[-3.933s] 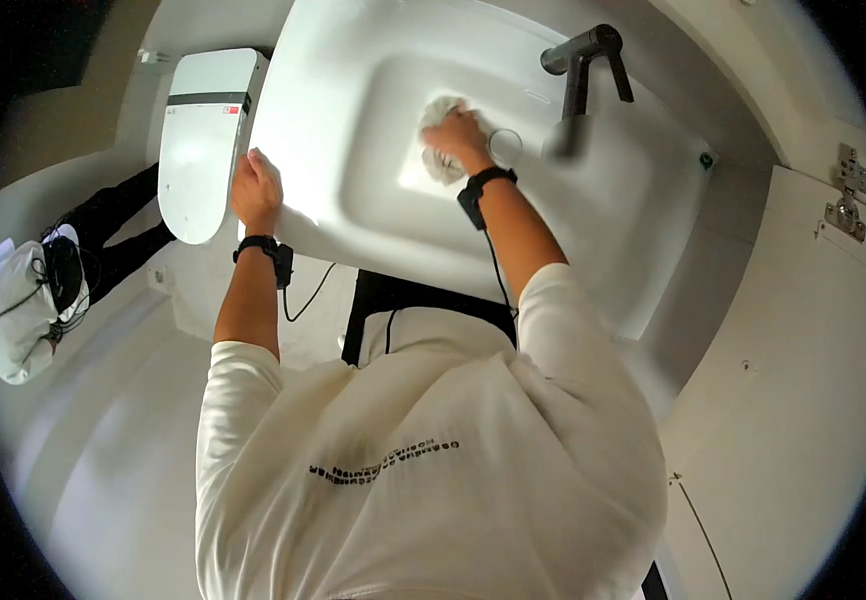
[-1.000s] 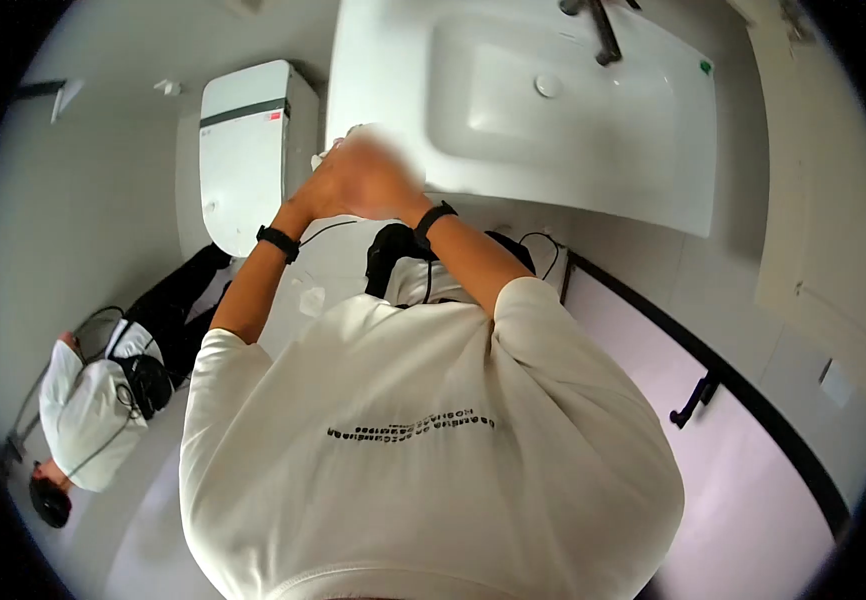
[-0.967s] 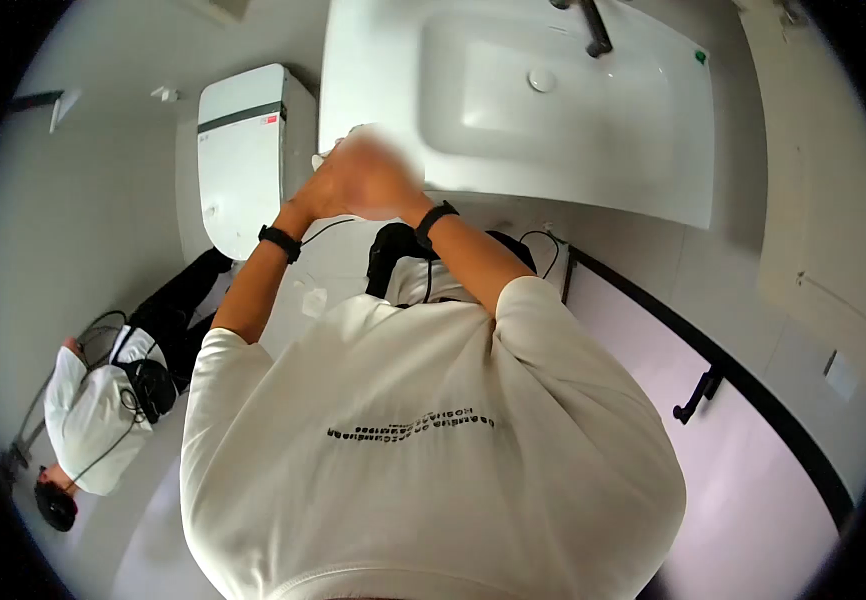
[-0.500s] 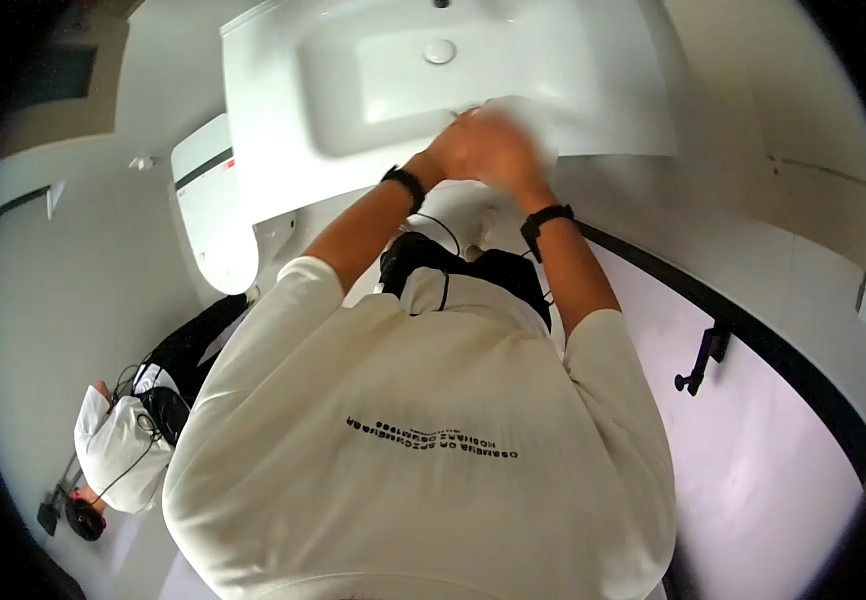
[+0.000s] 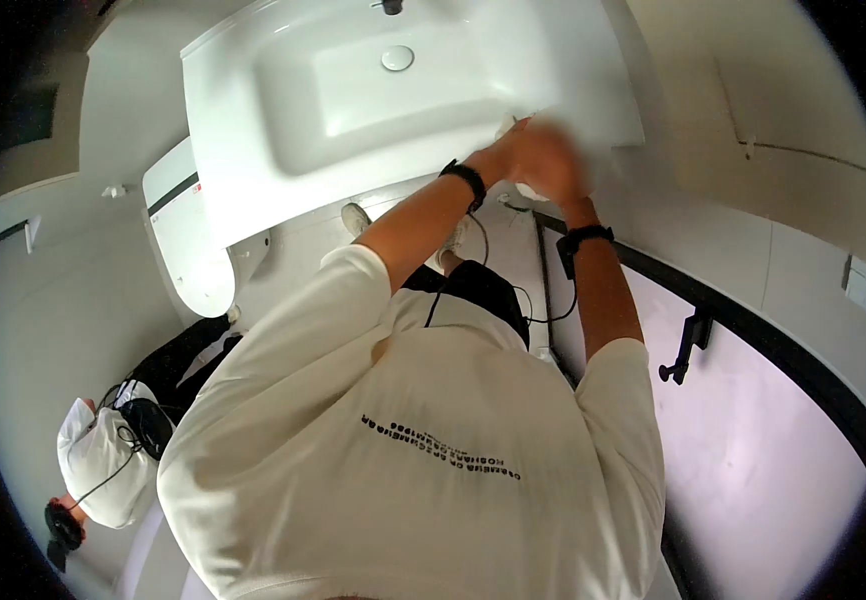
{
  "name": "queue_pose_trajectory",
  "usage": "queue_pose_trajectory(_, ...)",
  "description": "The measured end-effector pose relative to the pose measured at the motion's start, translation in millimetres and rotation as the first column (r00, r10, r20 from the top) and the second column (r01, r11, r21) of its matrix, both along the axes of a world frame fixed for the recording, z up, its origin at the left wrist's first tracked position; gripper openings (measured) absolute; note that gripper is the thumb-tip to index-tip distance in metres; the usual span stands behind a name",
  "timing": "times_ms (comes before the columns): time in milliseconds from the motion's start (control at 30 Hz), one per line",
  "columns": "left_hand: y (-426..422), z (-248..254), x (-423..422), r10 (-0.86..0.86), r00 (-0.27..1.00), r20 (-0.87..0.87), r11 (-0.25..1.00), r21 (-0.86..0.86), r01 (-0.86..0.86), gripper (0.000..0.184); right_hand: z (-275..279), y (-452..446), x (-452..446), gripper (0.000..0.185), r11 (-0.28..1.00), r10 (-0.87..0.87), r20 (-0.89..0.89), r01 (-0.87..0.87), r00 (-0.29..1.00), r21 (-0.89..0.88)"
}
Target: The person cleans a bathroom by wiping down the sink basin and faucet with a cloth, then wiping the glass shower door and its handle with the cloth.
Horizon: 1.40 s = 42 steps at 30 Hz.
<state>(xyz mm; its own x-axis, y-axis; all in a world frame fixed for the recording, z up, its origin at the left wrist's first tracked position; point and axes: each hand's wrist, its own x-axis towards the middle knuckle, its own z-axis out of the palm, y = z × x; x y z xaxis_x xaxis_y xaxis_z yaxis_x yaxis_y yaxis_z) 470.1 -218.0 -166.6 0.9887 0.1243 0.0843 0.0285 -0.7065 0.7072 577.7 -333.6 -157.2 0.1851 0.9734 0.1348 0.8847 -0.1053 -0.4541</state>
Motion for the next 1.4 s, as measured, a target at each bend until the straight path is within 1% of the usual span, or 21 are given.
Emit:
queue_pose_trajectory(33,-2.2,2.3,-7.4,0.002,1.0,-0.021,1.0,0.004,-0.002,0.087,-49.5,-15.1,17.6,0.025,0.992,-0.034,-0.004,0.034,0.999,-0.118)
queue_pose_trajectory(67,-3.2,5.7,-17.3,0.018,0.999,-0.036,1.0,0.018,-0.018,0.087,-75.6,-22.8,28.0,0.024,0.97,-0.069,-0.004,0.066,0.998,-0.236)
queue_pose_trajectory(100,-4.4,8.6,-27.2,0.034,0.998,-0.051,0.999,0.033,-0.033,0.087,-48.1,-10.0,3.2,0.019,0.995,-0.044,-0.025,0.041,0.999,-0.089)
queue_pose_trajectory(167,-9.7,10.5,-47.8,0.093,0.993,-0.075,0.993,0.084,-0.087,0.087,1.6,6.9,-40.0,0.016,0.996,0.063,-0.15,-0.053,0.987,0.072)
queue_pose_trajectory(267,-6.8,19.7,-91.4,0.163,0.978,-0.133,0.986,0.04,-0.159,0.085,-7.8,11.6,-62.9,0.013,0.978,0.178,-0.161,-0.157,0.971,0.135)
queue_pose_trajectory(333,-2.6,23.2,-124.1,0.276,0.957,-0.091,0.961,0.016,-0.275,0.083,0.6,28.1,-95.0,0.014,0.962,0.249,-0.074,-0.238,0.966,0.13)
queue_pose_trajectory(400,7.4,23.7,-164.0,0.372,0.928,0.007,0.918,0.144,-0.369,0.082,6.8,50.7,-129.2,0.017,0.944,0.315,-0.047,-0.307,0.948,0.122)
queue_pose_trajectory(433,16.2,21.4,-188.8,0.414,0.909,0.04,0.907,0.067,-0.416,0.081,8.5,64.3,-149.6,0.018,0.934,0.346,-0.048,-0.338,0.937,0.116)
queue_pose_trajectory(467,30.3,23.6,-213.6,0.455,0.887,0.079,0.89,-0.012,-0.456,0.081,18.3,81.9,-169.4,0.019,0.92,0.387,-0.038,-0.383,0.921,0.084)
queue_pose_trajectory(500,43.7,36.7,-234.3,0.49,0.871,-0.038,0.87,-0.042,-0.491,0.08,28.2,99.6,-189.3,0.02,0.903,0.428,-0.029,-0.426,0.903,0.053)
queue_pose_trajectory(533,54.6,51.0,-255.3,0.514,0.844,-0.155,0.846,-0.069,-0.528,0.079,30.2,119.8,-210.4,0.02,0.885,0.464,-0.022,-0.465,0.885,-0.039)
queue_pose_trajectory(600,71.7,56.4,-295.8,0.586,0.792,-0.169,0.797,-0.06,-0.602,0.078,18.8,156.7,-249.7,0.018,0.824,0.523,-0.018,-0.511,0.852,-0.245)
queue_pose_trajectory(700,72.3,73.9,-323.8,0.626,0.778,-0.044,0.765,0.227,-0.603,0.078,11.3,158.1,-288.9,0.015,0.9,0.427,-0.004,-0.426,0.904,-0.098)
queue_pose_trajectory(800,53.9,78.2,-316.1,0.649,0.756,-0.084,0.754,0.207,-0.624,0.079,33.4,142.8,-279.9,0.015,0.851,0.484,-0.017,-0.475,0.875,-0.225)
queue_pose_trajectory(933,37.0,69.1,-288.5,0.672,0.726,-0.147,0.74,0.131,-0.659,0.078,23.4,132.5,-254.4,0.016,0.866,0.481,0.033,-0.469,0.876,-0.171)
queue_pose_trajectory(967,34.7,66.6,-279.0,0.674,0.728,-0.129,0.739,0.152,-0.657,0.079,18.9,128.7,-245.3,0.015,0.869,0.465,0.011,-0.455,0.885,-0.194)
queue_pose_trajectory(1067,31.0,72.5,-239.6,0.634,0.76,-0.142,0.772,0.077,-0.63,0.081,42.4,115.2,-206.6,0.014,0.843,0.48,-0.009,-0.463,0.877,-0.274)
queue_pose_trajectory(1100,30.6,72.6,-224.1,0.607,0.784,-0.13,0.794,0.065,-0.604,0.082,43.7,112.5,-189.9,0.014,0.824,0.47,-0.042,-0.455,0.882,-0.338)
queue_pose_trajectory(1200,38.0,57.5,-163.2,0.478,0.835,-0.274,0.862,-0.039,-0.506,0.082,25.7,96.8,-134.7,0.013,0.921,0.251,-0.115,-0.274,0.961,-0.277)
queue_pose_trajectory(1300,37.1,59.2,-97.1,0.344,0.884,-0.316,0.924,-0.055,-0.379,0.083,30.6,80.8,-75.6,0.019,0.918,0.158,-0.088,-0.179,0.984,-0.354)
queue_pose_trajectory(1400,26.2,51.0,-50.5,0.322,0.928,-0.188,0.943,-0.023,-0.332,0.086,46.5,62.0,-34.4,0.014,0.898,0.086,-0.054,-0.101,0.995,-0.428)
